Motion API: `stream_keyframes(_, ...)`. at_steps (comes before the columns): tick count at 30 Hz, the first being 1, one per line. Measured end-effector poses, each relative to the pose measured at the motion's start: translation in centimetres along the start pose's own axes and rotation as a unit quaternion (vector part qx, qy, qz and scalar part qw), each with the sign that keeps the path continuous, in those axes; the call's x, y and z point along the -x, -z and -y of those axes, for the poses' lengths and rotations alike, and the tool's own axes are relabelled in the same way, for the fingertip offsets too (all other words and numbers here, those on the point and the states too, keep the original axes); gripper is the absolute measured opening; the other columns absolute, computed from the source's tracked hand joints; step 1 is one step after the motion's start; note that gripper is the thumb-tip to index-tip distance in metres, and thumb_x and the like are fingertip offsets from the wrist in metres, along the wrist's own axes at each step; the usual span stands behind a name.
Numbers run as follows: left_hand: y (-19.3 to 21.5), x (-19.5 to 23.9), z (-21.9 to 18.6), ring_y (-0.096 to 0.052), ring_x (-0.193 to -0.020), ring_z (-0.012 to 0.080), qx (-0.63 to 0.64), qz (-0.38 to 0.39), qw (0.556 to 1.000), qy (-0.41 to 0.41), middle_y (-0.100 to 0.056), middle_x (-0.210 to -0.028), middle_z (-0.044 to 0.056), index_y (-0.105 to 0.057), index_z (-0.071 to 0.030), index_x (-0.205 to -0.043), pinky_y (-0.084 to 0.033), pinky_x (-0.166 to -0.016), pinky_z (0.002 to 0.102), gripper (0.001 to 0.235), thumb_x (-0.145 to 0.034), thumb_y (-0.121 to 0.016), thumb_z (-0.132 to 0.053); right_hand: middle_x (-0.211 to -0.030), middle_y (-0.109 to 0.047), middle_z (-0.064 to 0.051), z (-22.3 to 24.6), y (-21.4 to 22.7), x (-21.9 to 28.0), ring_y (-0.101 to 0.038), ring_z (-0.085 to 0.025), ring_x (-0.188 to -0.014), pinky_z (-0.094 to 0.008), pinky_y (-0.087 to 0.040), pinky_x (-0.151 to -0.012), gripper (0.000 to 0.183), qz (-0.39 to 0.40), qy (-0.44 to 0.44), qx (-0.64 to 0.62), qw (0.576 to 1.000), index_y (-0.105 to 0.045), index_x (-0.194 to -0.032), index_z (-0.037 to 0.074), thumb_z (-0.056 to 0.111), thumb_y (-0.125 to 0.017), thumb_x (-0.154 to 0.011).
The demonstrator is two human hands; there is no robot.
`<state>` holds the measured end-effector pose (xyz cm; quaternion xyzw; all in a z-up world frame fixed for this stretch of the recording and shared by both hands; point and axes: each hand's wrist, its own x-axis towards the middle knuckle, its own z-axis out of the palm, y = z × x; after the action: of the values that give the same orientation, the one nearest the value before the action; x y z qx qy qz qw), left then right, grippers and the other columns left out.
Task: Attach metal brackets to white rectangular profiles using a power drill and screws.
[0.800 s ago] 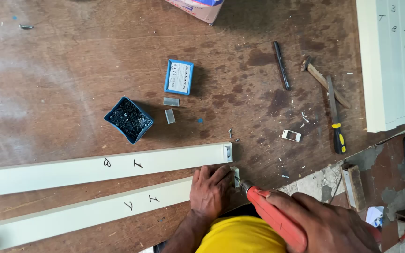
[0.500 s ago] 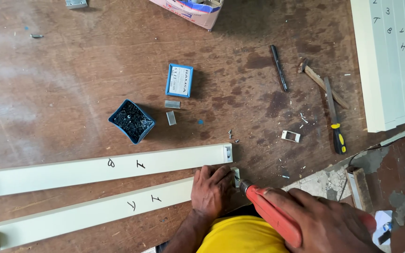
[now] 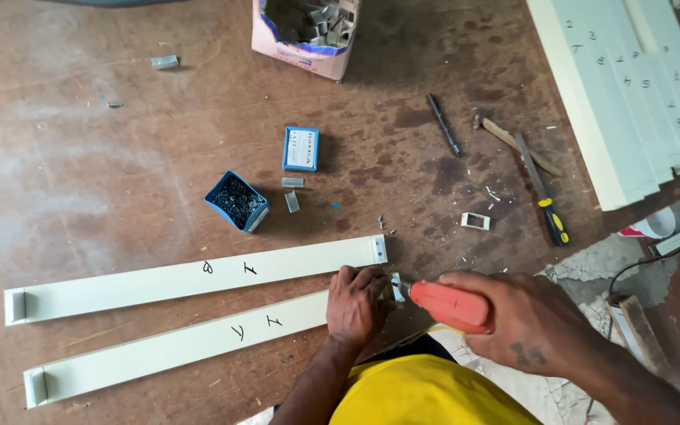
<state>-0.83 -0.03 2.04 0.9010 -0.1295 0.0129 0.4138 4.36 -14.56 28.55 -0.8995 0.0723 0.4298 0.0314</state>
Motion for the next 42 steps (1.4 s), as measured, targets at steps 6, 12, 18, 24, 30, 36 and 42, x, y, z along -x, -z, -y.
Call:
stream_keyframes(6,-0.7,0.4,0.2,-0.053,-0.108,0.0231,-0.03,0.009,1.0,-0.002,-0.069,-0.124,-0.003,-0.078,-0.016,-0.113,-0.043,-0.096,0.039,0.048,-0.071,-0.087,-0.038,-0.122,-0.077,-0.003,-12.0,-6.7,-0.4,-0.076,-0.022,-0.108,-0.038,-0.062,-0.091,0.087,-0.104,0.074,-0.183,0.975,-0.059,-0.147,0.027,0.033,-0.088,-0.065)
stream_keyframes(12,-1.1,0.0,0.0,-0.051,-0.105,0.0236,-0.087,0.077,0.993,0.033,-0.068,-0.125,-0.001,-0.076,-0.016,-0.119,-0.042,-0.095,0.039,0.055,-0.077,-0.082,-0.052,-0.116,-0.079,-0.004,-9.7,-7.7,1.3,-0.077,-0.027,-0.108,-0.039,-0.059,-0.095,0.084,-0.122,-0.062,-0.11,0.984,-0.055,-0.146,0.034,0.043,-0.088,-0.069)
stream_keyframes(18,-2.3,0.6,0.7,-0.053,-0.108,0.0223,-0.08,0.018,0.997,-0.005,-0.069,-0.127,0.0,-0.074,-0.013,-0.123,-0.044,-0.098,0.037,0.058,-0.081,-0.082,-0.053,-0.116,-0.078,-0.004,-8.9,-9.5,1.1,-0.075,-0.027,-0.11,-0.04,-0.059,-0.099,0.083,-0.089,-0.102,-0.098,0.986,-0.052,-0.147,0.037,0.043,-0.087,-0.072)
stream_keyframes(24,0.4,0.0,-0.5,-0.056,-0.107,0.0251,-0.044,0.047,0.998,-0.027,-0.069,-0.125,0.009,-0.067,-0.008,-0.129,-0.045,-0.097,0.04,0.06,-0.075,-0.084,-0.03,-0.117,-0.077,-0.004,-8.4,-8.5,1.4,-0.074,-0.028,-0.111,-0.04,-0.058,-0.101,0.079,-0.086,-0.104,-0.073,0.988,-0.052,-0.143,0.039,0.042,-0.086,-0.073)
stream_keyframes(30,0.1,-1.3,5.9,-0.072,-0.099,0.0263,-0.001,-0.114,0.992,0.052,-0.074,-0.113,0.012,-0.071,-0.01,-0.117,-0.061,-0.083,0.038,0.027,-0.091,-0.074,-0.016,-0.116,-0.08,-0.005,-7.8,-7.4,1.3,-0.076,-0.025,-0.112,-0.038,-0.058,-0.103,0.085,-0.015,-0.131,-0.046,0.99,-0.045,-0.153,0.038,0.045,-0.081,-0.076)
stream_keyframes(36,7.5,-9.0,7.6,-0.071,-0.089,0.031,-0.198,-0.056,0.973,0.101,-0.07,-0.118,0.018,-0.071,-0.008,-0.12,-0.062,-0.07,0.043,0.027,-0.096,-0.058,-0.011,-0.118,-0.078,-0.002,-8.8,-8.5,1.3,-0.076,-0.021,-0.113,-0.036,-0.059,-0.104,0.083,-0.054,-0.1,-0.051,0.992,-0.044,-0.15,0.04,0.046,-0.081,-0.076)
stream_keyframes(42,6.7,-10.9,7.2,-0.074,-0.082,0.0314,-0.242,0.079,0.95,0.18,-0.067,-0.121,0.023,-0.07,-0.001,-0.114,-0.064,-0.066,0.043,0.026,-0.093,-0.058,-0.011,-0.121,-0.076,0.0,-9.2,-8.9,1.7,-0.073,-0.024,-0.116,-0.038,-0.057,-0.104,0.08,-0.08,-0.092,-0.107,0.987,-0.049,-0.144,0.036,0.042,-0.083,-0.073)
